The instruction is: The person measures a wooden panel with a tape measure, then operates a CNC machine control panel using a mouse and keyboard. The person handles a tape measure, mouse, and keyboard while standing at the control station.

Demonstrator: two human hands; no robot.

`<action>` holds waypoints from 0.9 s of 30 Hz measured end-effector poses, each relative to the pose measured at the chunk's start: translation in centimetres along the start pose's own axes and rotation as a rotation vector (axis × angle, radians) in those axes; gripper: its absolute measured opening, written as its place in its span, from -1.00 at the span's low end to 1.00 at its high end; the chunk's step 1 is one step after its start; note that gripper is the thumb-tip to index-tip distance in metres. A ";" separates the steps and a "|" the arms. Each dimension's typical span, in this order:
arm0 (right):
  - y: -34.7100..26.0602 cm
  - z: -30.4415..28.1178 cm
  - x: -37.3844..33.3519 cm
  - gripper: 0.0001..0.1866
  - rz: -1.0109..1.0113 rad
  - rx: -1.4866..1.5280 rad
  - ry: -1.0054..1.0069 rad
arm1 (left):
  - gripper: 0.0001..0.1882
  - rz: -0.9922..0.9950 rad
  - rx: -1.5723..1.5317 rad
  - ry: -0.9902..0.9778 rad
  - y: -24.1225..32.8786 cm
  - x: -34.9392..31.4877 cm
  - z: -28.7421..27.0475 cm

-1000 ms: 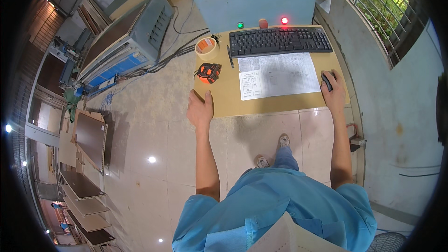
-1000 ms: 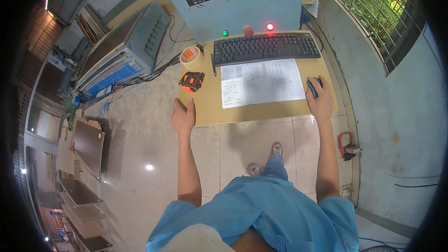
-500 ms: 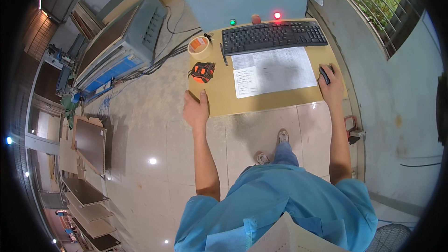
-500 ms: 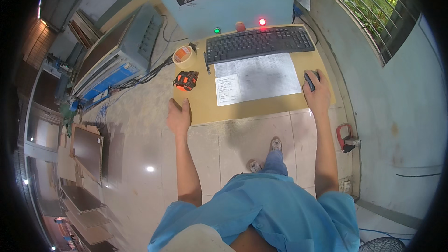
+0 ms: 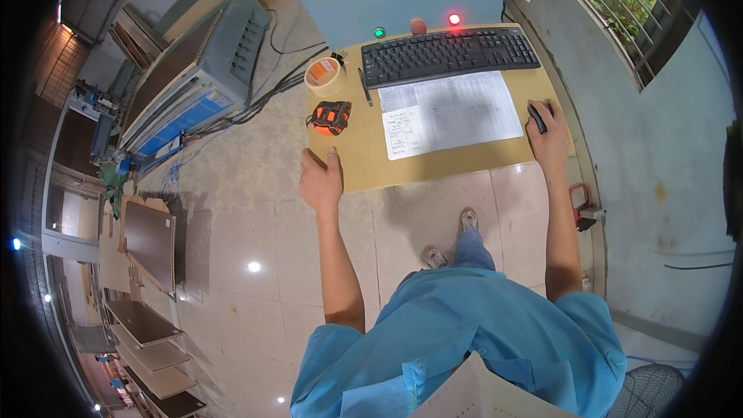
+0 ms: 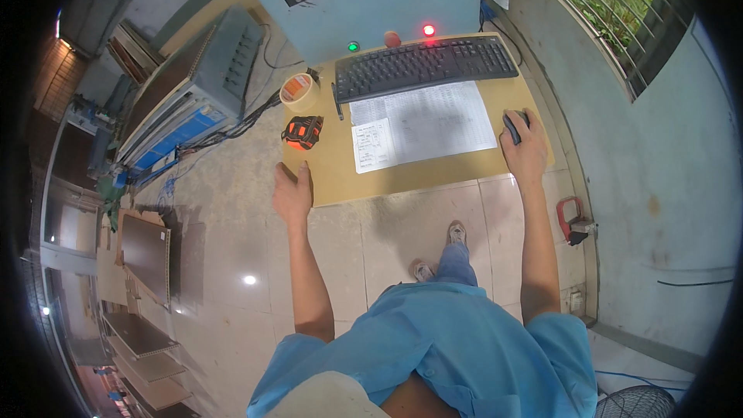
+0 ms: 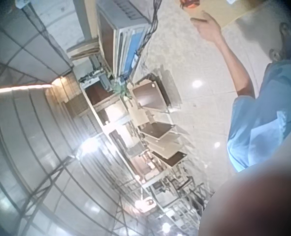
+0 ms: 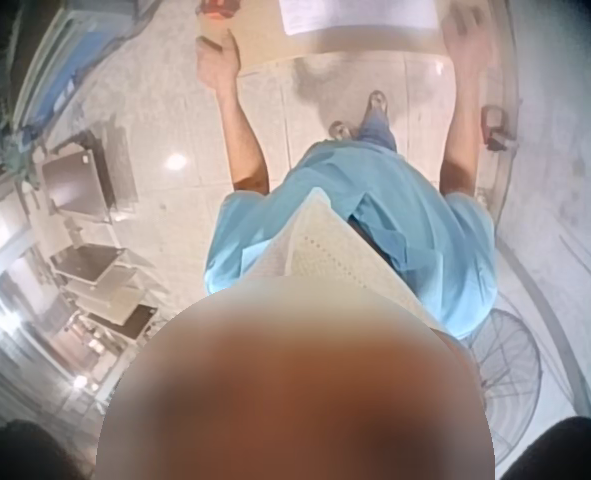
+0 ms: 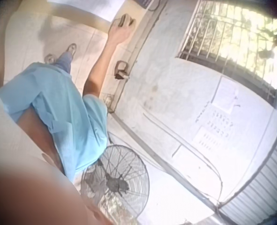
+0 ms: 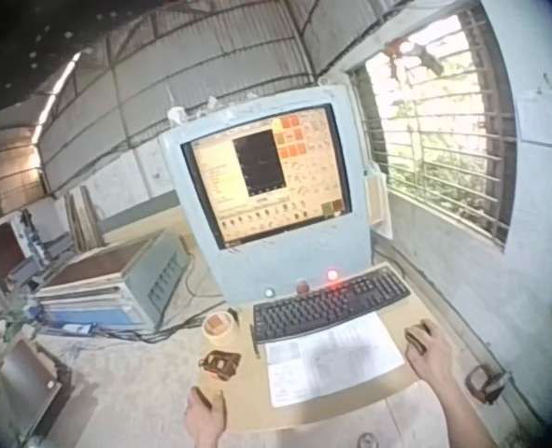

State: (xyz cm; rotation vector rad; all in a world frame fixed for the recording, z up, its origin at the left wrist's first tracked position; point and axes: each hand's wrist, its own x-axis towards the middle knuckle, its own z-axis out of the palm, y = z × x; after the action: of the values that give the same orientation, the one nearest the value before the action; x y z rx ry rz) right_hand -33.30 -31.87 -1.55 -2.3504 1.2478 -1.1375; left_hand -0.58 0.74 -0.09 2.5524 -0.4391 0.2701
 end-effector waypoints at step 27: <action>-0.5 0.0 0.6 -0.38 0.029 0.084 0.066 | -0.26 -0.022 0.055 -0.008 -0.1 0.2 -0.1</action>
State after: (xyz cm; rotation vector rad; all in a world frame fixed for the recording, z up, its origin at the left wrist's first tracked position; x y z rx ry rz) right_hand -32.82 -31.98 -0.95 -2.2444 1.2267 -1.2431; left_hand -0.38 0.78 -0.01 2.6112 -0.4121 0.2668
